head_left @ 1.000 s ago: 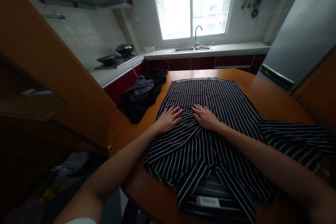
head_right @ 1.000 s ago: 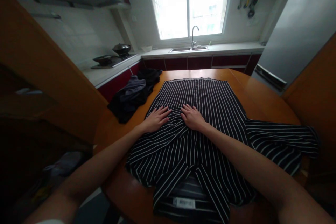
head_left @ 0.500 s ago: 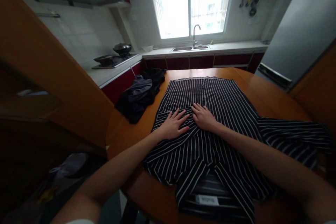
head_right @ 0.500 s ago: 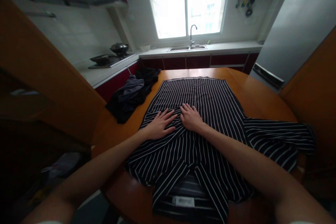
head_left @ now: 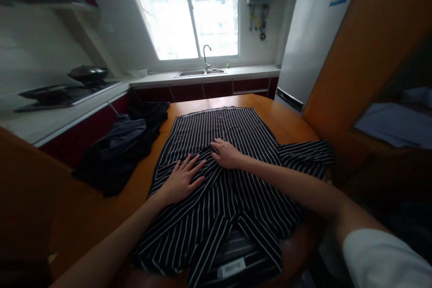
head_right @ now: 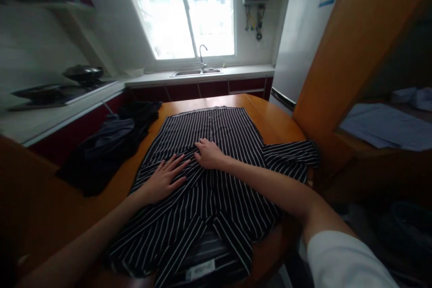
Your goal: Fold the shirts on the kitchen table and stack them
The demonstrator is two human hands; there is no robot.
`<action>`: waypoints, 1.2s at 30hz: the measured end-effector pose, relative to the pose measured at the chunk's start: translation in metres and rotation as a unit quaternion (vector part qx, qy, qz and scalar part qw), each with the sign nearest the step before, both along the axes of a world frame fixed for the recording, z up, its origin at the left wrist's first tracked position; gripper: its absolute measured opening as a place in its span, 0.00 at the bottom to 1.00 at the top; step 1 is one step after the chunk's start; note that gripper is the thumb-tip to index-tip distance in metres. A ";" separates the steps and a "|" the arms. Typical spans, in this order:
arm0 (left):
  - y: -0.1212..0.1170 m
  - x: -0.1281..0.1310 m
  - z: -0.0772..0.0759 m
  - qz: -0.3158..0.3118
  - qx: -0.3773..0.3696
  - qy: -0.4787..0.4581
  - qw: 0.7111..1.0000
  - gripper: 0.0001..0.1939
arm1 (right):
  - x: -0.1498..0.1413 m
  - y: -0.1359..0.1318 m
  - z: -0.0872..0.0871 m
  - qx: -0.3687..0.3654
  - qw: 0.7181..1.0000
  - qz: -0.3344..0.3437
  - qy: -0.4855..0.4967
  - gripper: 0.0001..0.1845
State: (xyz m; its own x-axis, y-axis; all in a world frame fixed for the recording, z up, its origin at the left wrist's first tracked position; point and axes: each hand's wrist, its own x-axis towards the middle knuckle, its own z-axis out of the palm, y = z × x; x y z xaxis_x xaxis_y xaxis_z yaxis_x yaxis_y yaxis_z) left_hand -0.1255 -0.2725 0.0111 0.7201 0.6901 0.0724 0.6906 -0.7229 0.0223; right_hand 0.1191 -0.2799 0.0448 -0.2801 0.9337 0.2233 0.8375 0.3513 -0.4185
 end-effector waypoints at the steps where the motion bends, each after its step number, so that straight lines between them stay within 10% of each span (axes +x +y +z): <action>1: 0.002 0.000 -0.001 -0.001 0.004 0.001 1.000 0.31 | 0.009 -0.004 0.009 0.018 1.000 -0.003 0.008 0.26; 8: 0.011 -0.003 -0.007 -0.007 0.012 0.004 1.000 0.31 | 0.136 -0.056 0.049 0.072 0.988 -0.139 -0.004 0.24; 18: 0.022 -0.008 -0.018 -0.015 0.030 -0.014 0.999 0.31 | 0.329 -0.117 0.009 -0.069 0.917 -0.332 -0.209 0.24; 28: 0.025 -0.010 -0.021 -0.015 0.035 0.001 0.999 0.31 | 0.353 -0.117 0.007 -0.135 0.905 -0.316 -0.252 0.14; 36: 0.022 -0.008 -0.018 -0.012 0.015 -0.001 1.000 0.31 | 0.337 -0.099 0.078 -0.160 0.948 -0.222 -0.162 0.12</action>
State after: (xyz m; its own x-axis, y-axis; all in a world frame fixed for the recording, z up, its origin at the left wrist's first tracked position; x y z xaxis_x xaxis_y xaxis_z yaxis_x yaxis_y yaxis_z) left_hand -0.1334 -0.2501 -0.0071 0.7363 0.6700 0.0947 0.6728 -0.7398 0.0024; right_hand 0.4563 -0.3792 0.1230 0.1508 0.9810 -0.1223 0.9761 -0.1674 -0.1389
